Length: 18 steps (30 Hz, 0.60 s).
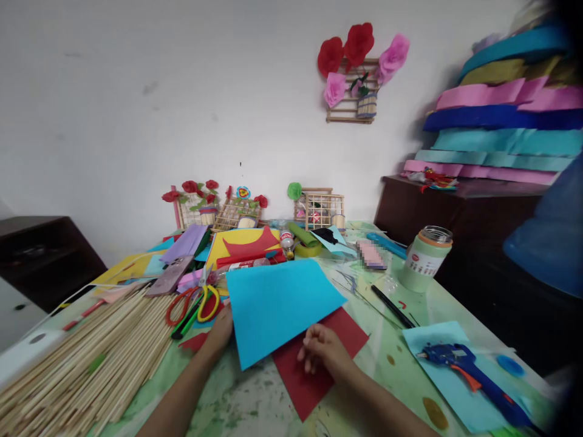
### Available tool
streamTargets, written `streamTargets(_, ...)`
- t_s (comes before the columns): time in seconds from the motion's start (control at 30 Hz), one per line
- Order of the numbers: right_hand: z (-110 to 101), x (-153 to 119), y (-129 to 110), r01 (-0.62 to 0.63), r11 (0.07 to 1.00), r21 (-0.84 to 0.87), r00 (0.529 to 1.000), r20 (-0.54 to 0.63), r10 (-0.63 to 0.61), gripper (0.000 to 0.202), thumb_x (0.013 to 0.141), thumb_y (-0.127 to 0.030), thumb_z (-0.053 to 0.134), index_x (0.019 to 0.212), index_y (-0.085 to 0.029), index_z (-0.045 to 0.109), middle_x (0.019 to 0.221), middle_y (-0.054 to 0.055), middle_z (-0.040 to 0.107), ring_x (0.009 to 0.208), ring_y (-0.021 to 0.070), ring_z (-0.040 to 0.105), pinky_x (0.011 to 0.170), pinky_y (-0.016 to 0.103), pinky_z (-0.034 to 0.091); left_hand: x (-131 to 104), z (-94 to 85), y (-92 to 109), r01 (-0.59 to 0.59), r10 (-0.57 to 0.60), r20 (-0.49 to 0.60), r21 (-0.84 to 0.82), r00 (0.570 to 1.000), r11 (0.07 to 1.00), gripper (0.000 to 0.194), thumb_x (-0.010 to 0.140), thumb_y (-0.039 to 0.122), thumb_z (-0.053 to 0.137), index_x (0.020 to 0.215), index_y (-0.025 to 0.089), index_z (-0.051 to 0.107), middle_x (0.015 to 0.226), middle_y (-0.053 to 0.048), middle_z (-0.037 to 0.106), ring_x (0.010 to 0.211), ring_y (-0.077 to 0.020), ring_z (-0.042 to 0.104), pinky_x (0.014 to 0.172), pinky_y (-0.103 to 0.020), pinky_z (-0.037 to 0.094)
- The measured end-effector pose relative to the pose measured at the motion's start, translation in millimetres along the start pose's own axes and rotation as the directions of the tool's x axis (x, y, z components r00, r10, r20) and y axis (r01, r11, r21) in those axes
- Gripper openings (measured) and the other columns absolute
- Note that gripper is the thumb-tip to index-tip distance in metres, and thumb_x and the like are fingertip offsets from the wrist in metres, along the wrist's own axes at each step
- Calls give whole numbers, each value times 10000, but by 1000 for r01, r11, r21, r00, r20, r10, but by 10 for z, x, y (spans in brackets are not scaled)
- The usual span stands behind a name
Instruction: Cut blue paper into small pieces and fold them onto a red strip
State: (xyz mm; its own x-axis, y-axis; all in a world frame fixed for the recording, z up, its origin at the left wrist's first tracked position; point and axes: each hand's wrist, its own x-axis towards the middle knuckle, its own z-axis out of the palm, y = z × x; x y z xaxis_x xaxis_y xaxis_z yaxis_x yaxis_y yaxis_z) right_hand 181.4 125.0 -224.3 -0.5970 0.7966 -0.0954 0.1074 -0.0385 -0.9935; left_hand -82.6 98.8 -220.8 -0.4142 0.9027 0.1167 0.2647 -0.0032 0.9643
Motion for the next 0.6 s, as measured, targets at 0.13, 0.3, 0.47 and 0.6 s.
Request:
streamTargets(0.13,106,-95,11,62,984,-167,997,51,-54,251,764,-467,429,707,-227,386,560,13,622,375,120,503,380,229,383,-1,35,0,161,-182,-75,-224,980,961,544,870,554,263,1004,155,608,853,-109,721,810,-284,667,742,-443,526)
streamTargets(0.3,-147,-113,-68,203,841,-502,968,-27,-250,142,786,-306,489,830,-183,546,832,102,641,790,236,595,726,392,452,2,9,69,266,-301,-28,-400,953,877,469,897,506,330,1107,166,574,940,-114,714,880,-259,670,791,-418,533)
streamTargets(0.47,-492,-75,-141,301,654,-694,929,60,-365,599,695,-294,648,1265,-212,484,1376,114,431,1275,310,315,1055,480,182,-24,-19,92,329,-348,37,-435,937,838,301,742,205,678,1033,166,613,986,-99,710,876,-246,674,838,-394,526)
streamTargets(0.6,-662,-29,-142,307,453,-837,929,159,-335,791,688,-370,667,1390,-224,335,1477,99,282,1341,306,220,1082,496,104,-49,-50,143,373,-363,117,-477,924,796,319,760,193,654,1070,149,590,1000,-113,704,878,-253,676,807,-399,545)
